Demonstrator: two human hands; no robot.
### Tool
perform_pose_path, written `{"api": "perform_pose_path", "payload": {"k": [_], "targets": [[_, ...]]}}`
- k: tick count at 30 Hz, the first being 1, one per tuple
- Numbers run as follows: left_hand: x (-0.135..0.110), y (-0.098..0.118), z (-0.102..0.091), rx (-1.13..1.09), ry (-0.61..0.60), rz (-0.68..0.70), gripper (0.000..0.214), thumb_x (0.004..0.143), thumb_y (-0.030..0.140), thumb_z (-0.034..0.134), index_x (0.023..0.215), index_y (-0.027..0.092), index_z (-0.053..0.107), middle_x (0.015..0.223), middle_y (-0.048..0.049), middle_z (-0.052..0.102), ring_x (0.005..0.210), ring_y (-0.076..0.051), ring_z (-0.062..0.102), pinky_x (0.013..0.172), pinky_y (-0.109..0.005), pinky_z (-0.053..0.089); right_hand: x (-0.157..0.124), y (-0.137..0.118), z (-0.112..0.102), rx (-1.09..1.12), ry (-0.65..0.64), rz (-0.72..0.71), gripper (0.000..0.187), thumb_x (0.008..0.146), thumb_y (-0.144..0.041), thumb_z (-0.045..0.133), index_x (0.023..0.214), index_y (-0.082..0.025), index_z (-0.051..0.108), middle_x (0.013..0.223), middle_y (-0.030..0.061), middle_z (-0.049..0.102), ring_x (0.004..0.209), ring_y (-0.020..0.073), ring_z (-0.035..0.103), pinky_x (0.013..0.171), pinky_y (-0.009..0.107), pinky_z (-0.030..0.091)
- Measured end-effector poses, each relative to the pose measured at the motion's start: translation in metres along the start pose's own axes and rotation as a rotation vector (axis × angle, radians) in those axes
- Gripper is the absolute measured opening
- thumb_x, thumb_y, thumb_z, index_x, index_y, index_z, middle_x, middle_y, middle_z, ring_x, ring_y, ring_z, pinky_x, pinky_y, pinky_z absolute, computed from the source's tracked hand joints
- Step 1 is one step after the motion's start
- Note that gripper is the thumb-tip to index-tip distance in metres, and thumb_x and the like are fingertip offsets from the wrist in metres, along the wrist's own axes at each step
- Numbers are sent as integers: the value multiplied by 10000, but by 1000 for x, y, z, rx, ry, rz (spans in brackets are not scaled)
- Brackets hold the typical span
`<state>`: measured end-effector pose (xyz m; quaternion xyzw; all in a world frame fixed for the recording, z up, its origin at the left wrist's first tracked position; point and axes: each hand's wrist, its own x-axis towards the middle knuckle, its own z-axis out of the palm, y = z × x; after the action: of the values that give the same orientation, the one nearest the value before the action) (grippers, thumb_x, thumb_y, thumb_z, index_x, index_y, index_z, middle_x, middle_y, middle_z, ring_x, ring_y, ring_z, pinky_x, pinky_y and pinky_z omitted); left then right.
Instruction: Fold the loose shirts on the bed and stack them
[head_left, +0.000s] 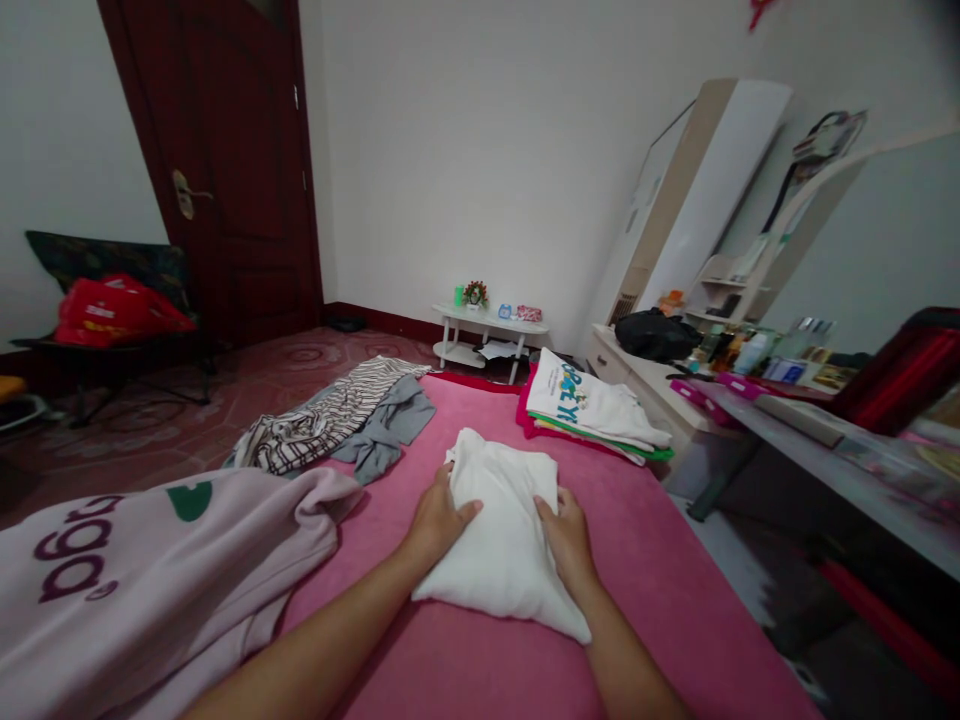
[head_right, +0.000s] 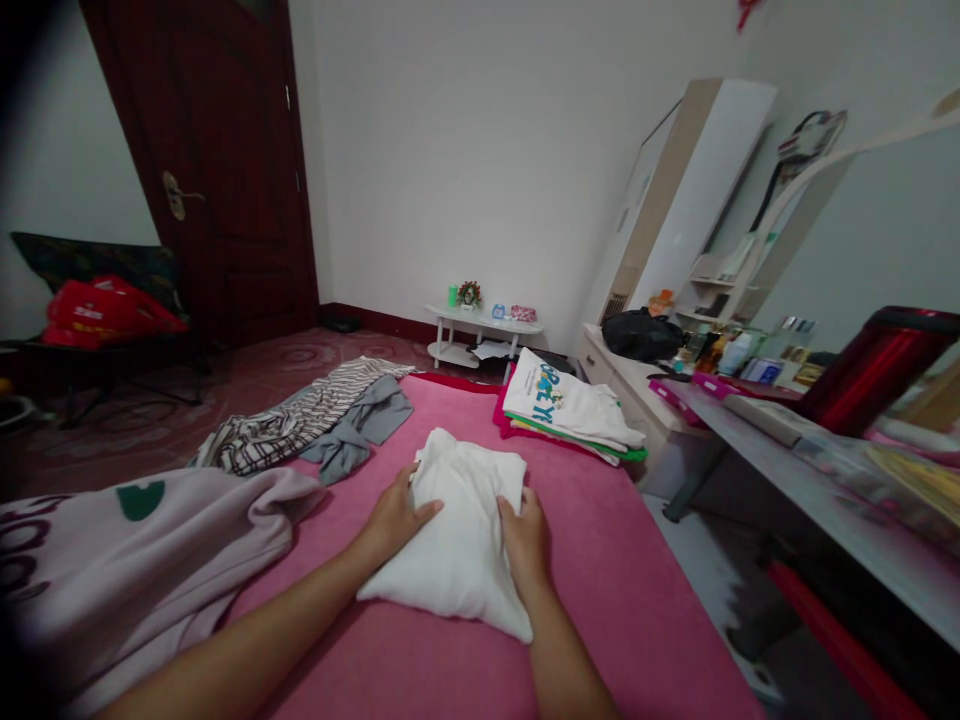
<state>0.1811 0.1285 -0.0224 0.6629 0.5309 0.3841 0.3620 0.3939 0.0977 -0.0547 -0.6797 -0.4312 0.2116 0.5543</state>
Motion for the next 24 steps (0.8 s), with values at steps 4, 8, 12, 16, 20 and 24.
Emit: {"api": "perform_pose_path", "payload": {"k": [4, 8, 12, 16, 20, 24], "targets": [[-2, -5, -4, 48, 30, 70, 668, 751, 230, 658, 1350, 144, 375, 1261, -142, 571, 1148, -248, 561, 980, -373, 428, 1, 9, -4, -14, 5, 2, 445, 734, -397, 539, 1113, -163, 537, 1068, 119, 685, 936, 242, 662, 842, 358, 497], [-15, 31, -24, 356, 15, 276, 616, 756, 202, 619, 1344, 160, 443, 1459, -152, 364, 1317, -286, 390, 1074, -421, 347, -2, -22, -12, -229, 7, -118, 555, 746, -365, 528, 1248, -131, 482, 1179, 158, 627, 1075, 268, 606, 932, 395, 466], [-45, 65, -24, 485, -292, 547, 481, 870, 241, 471, 1346, 175, 482, 1472, -123, 379, 1360, -261, 338, 1136, -425, 264, -31, -63, -8, -428, -168, -354, 620, 857, -428, 427, 1399, -130, 390, 1481, 138, 367, 1384, 247, 302, 1138, 419, 245], [-61, 53, -3, 498, -494, 572, 591, 916, 287, 392, 1481, 178, 261, 1533, -120, 267, 1413, -278, 224, 1149, -511, 184, -64, -66, 10, -495, -488, -267, 596, 955, -485, 211, 1464, -190, 305, 1549, 47, 244, 1436, 192, 162, 1175, 461, 96], [-53, 29, 9, 502, -503, 550, 662, 921, 348, 385, 1512, 193, 130, 1574, -94, 113, 1435, -272, 136, 1156, -498, 164, -65, -47, 19, -587, -533, -269, 602, 958, -529, 198, 1489, -247, 226, 1570, -5, 157, 1449, 176, 62, 1174, 479, 39], [-38, 26, 11, 514, -513, 517, 667, 917, 378, 380, 1508, 173, 150, 1567, -96, 147, 1434, -259, 150, 1161, -480, 149, -45, -42, 20, -644, -530, -285, 613, 953, -563, 178, 1486, -264, 232, 1569, -21, 164, 1450, 176, 45, 1172, 478, 44]]}}
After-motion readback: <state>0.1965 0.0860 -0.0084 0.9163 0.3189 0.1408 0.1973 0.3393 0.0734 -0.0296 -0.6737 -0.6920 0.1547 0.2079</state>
